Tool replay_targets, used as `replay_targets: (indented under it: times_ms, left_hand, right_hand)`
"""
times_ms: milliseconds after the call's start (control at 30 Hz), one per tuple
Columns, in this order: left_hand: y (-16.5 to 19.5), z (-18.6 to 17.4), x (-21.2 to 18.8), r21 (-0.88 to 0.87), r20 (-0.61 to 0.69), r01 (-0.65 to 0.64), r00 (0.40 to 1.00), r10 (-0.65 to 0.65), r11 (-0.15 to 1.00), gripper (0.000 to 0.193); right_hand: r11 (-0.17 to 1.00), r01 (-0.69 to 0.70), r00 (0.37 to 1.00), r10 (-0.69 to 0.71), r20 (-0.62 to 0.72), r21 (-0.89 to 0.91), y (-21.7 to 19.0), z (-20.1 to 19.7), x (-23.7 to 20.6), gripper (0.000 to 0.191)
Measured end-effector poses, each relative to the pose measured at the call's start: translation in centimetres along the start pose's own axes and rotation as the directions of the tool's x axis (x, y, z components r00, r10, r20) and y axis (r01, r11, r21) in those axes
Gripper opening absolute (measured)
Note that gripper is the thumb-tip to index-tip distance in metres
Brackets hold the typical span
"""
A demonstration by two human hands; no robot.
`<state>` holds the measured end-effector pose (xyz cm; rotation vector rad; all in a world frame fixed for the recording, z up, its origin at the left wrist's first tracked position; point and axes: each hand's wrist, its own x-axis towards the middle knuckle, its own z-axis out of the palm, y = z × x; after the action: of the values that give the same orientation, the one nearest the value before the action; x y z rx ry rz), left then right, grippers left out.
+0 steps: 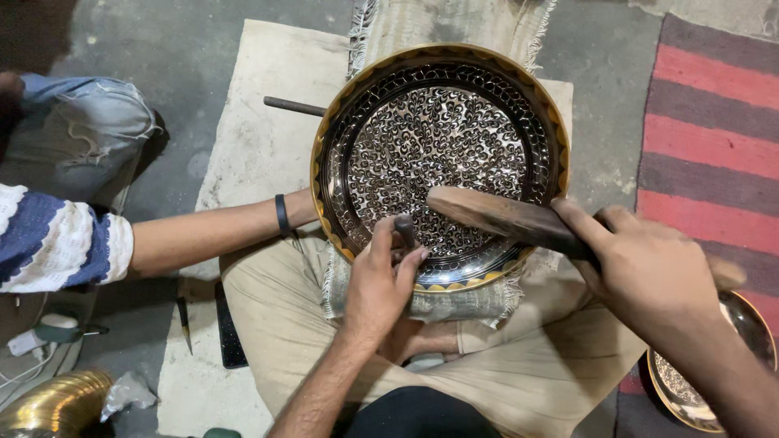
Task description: The person sits cross-legged and uses a hammer and a metal punch to repeatedly strike a large circular metal plate, creating a textured pattern. The plate is held steady on a cloth pad on the floor while the person works on its surface.
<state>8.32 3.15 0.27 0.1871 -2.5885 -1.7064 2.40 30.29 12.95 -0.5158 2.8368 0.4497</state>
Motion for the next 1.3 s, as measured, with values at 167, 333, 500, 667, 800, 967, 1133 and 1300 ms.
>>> replay_targets:
  times_ms: [167, 333, 500, 667, 800, 967, 1133, 1300]
  left_hand:
    - [-0.4, 0.1, 0.1, -0.018, -0.002, -0.019, 1.000, 0.019, 1.000, 0.051]
    - [-0.3, 0.4, -0.1, 0.017, -0.049, -0.016, 0.999, 0.017, 1.000, 0.049]
    - [-0.5, 0.5, 0.0, 0.035, -0.041, 0.033, 0.999, -0.032, 0.999, 0.050]
    - [-0.8, 0.7, 0.1, 0.057, 0.002, 0.056, 0.998, -0.056, 0.997, 0.053]
    - [-1.0, 0.7, 0.0, 0.071, -0.004, 0.019, 1.000, -0.019, 0.997, 0.050]
    - [-1.0, 0.6, 0.0, 0.028, -0.002, 0.001, 1.000, -0.001, 1.000, 0.050]
    - [-0.8, 0.7, 0.0, 0.049, 0.012, 0.042, 0.999, -0.043, 0.998, 0.052]
    - [-0.8, 0.6, 0.0, 0.029, -0.021, 0.013, 1.000, -0.012, 0.999, 0.054]
  right_hand:
    - [0.972, 0.113, 0.976, -0.147, -0.158, -0.205, -0.3, -2.5, 1.7, 0.061]
    - [0.839, 0.017, 0.997, 0.027, -0.072, 0.544, -0.5, -4.5, 4.2, 0.071]
    - [0.976, 0.216, 0.949, -0.218, -0.228, -0.035, -0.9, -5.2, 4.6, 0.064]
    - [0.972, 0.230, 0.959, -0.217, -0.181, 0.056, -1.3, -5.5, 4.7, 0.064]
    - [0.887, 0.340, 0.910, -0.226, -0.349, 0.312, -1.4, -5.3, 4.6, 0.064]
    - [0.950, 0.276, 0.949, -0.245, -0.198, 0.145, -1.2, -5.2, 4.4, 0.063]
    - [0.960, 0.278, 0.936, -0.261, -0.236, 0.041, -1.3, -5.4, 4.3, 0.061]
    - [0.980, 0.180, 0.982, -0.175, -0.067, 0.081, -1.2, -5.2, 4.3, 0.066]
